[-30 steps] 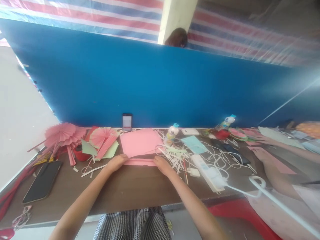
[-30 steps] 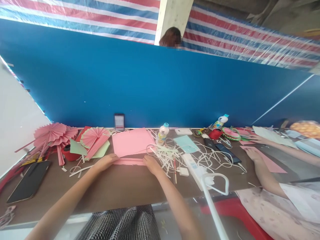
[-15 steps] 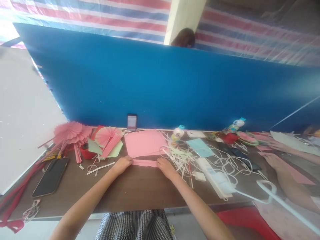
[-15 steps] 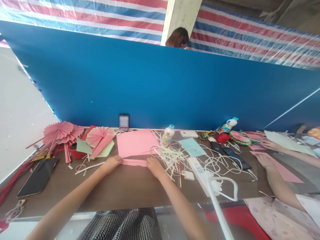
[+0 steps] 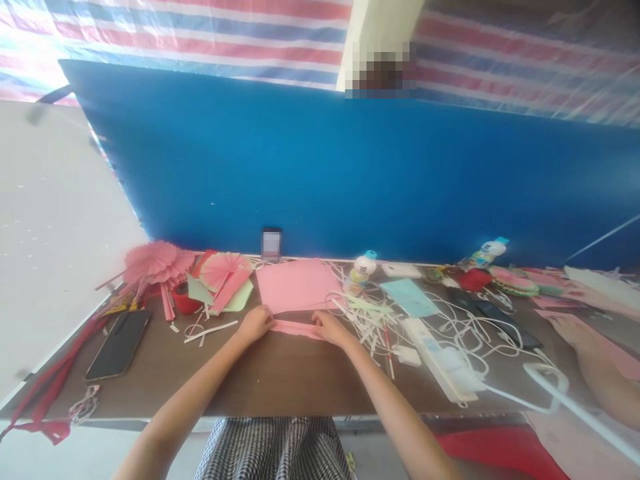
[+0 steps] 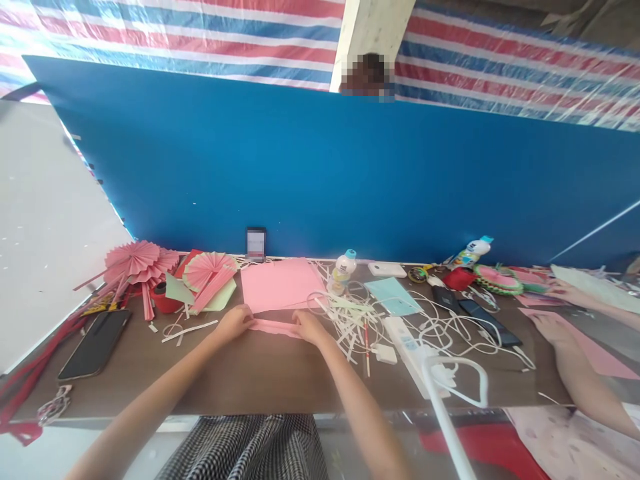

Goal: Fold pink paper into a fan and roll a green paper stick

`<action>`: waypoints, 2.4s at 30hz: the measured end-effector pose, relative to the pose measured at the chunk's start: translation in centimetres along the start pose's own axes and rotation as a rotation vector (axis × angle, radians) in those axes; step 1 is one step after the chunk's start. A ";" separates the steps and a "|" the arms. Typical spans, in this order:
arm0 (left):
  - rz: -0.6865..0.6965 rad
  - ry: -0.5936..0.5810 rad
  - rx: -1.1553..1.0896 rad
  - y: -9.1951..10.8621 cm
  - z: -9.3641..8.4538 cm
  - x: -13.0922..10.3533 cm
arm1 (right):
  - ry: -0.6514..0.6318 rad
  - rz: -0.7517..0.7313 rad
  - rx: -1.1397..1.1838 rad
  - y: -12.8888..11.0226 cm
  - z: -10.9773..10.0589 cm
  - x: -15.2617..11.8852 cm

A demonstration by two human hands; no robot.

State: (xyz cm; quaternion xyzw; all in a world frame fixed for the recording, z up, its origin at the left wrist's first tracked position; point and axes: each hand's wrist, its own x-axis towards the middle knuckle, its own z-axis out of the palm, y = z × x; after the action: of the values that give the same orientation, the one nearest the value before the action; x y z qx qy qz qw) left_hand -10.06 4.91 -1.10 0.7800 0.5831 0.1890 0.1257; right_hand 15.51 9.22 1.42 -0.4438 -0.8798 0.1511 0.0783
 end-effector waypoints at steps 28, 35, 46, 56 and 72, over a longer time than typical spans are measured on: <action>0.370 0.220 0.262 3.6 -1.4 -2.0 | 0.459 -0.324 -0.337 -3.7 2.7 -2.2; 0.481 0.219 0.239 4.8 -0.9 -1.8 | 0.467 -0.291 -0.345 -4.9 2.2 -2.7; 0.504 0.185 0.292 3.9 -0.8 -2.1 | 0.460 -0.366 -0.462 -5.8 1.8 -3.1; 0.377 0.002 0.243 2.7 -4.5 -0.9 | 0.218 -0.290 -0.321 -6.1 -1.6 -2.5; 0.269 -0.295 -0.229 4.3 -4.5 -0.1 | -0.265 0.009 0.272 -5.2 -5.3 -2.2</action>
State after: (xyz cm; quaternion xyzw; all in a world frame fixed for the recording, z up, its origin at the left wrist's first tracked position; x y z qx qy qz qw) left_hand -8.36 3.50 4.67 0.8506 0.4240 0.1528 0.2711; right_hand 14.32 5.62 8.10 -0.4093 -0.8519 0.3261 0.0200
